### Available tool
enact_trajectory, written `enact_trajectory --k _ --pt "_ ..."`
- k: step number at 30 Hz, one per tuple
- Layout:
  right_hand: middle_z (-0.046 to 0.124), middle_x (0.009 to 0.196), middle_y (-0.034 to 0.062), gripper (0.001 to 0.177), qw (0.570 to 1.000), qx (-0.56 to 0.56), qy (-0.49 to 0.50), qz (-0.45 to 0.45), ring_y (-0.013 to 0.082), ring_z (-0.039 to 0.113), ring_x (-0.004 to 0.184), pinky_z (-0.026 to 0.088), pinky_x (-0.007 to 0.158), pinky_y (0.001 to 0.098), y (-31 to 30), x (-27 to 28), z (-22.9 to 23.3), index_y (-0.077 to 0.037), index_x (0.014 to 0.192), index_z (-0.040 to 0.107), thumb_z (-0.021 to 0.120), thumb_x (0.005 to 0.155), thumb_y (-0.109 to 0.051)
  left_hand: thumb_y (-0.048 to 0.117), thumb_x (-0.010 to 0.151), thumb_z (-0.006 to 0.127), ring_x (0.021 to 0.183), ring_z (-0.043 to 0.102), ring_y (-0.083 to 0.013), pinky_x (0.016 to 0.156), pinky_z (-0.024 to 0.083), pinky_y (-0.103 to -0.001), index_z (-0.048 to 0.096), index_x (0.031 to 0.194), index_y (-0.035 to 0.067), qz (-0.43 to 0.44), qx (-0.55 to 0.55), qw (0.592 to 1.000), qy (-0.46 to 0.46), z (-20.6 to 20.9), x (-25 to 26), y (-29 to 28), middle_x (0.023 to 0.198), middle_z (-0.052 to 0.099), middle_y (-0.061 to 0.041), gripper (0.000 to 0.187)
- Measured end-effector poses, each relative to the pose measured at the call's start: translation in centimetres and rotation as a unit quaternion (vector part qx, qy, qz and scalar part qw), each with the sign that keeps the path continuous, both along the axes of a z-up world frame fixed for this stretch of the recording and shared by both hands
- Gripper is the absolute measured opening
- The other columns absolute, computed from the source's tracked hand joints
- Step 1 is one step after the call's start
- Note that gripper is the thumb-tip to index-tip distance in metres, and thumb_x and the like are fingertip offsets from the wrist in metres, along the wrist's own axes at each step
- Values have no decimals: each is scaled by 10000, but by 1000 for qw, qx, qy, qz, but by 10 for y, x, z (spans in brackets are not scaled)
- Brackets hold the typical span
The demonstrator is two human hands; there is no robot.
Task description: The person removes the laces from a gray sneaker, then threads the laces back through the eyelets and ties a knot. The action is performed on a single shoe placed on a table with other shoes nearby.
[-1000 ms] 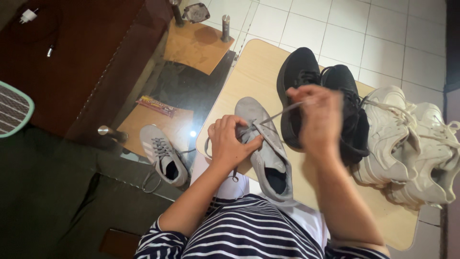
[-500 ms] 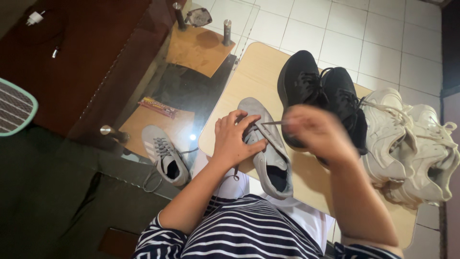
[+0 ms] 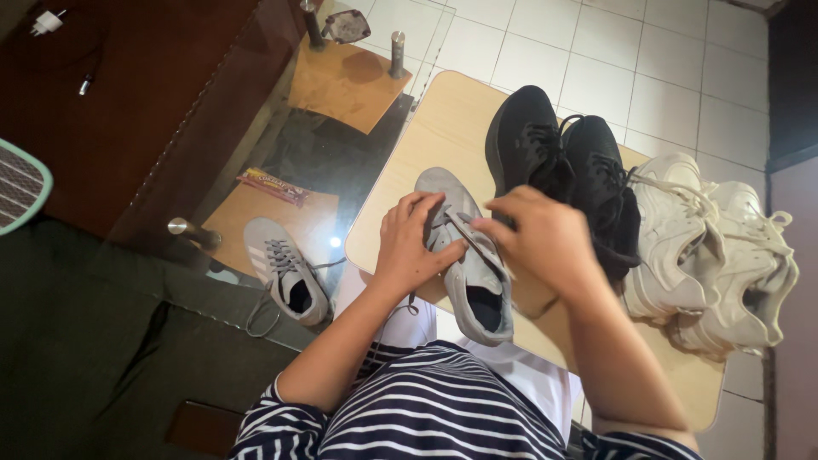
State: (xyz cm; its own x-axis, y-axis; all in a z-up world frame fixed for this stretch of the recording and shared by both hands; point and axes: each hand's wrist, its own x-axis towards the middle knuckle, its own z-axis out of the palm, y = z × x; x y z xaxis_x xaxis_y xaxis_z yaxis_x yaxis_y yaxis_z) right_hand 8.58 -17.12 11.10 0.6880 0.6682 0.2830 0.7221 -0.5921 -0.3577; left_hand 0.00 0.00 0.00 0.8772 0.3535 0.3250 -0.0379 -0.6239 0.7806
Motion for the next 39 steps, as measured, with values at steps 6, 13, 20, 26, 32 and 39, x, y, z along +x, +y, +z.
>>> enact_trajectory --k 6,13,20,26,32,39 --pt "725 879 114 288 986 -69 149 -11 341 696 847 531 723 448 19 5 -28 -78 898 734 714 887 -365 380 682 821 1255 539 -328 1103 362 -474 668 1293 136 6 27 1000 -1 -1 1 4 1329 575 -94 675" --pt "696 917 159 303 989 -16 147 16 341 676 862 524 766 435 -11 0 7 -38 1125 671 705 883 -218 397 679 840 1213 548 -320 1064 383 -478 683 1266 87 19 32 999 19 18 1 3 1277 589 -116 683" --pt "682 912 139 582 986 -6 135 96 301 680 875 546 805 385 -35 -10 36 -63 1317 616 504 781 136 635 581 872 680 676 -270 650 532 -356 609 685 48 -26 -47 960 276 55 -17 2 710 671 -100 651" --pt "719 861 119 300 964 87 246 59 272 727 727 577 696 355 4 -9 9 -67 1207 649 624 917 5 512 650 856 605 677 -268 601 548 -368 641 695 38 -40 -73 975 207 50 -9 3 646 672 -122 523" --pt "722 897 146 196 965 121 189 139 307 718 835 554 748 370 39 -10 -34 -18 1088 703 700 896 -56 395 723 828 646 712 -212 649 561 -323 745 781 -32 -9 -102 966 237 23 -19 14 695 722 -155 439" --pt "731 881 138 321 948 83 282 125 299 721 779 569 725 363 25 -6 -36 -33 1104 722 607 805 -1 146 887 691 649 707 -112 601 577 -262 762 980 -52 -45 -347 923 161 -21 -35 16 756 758 -84 230"
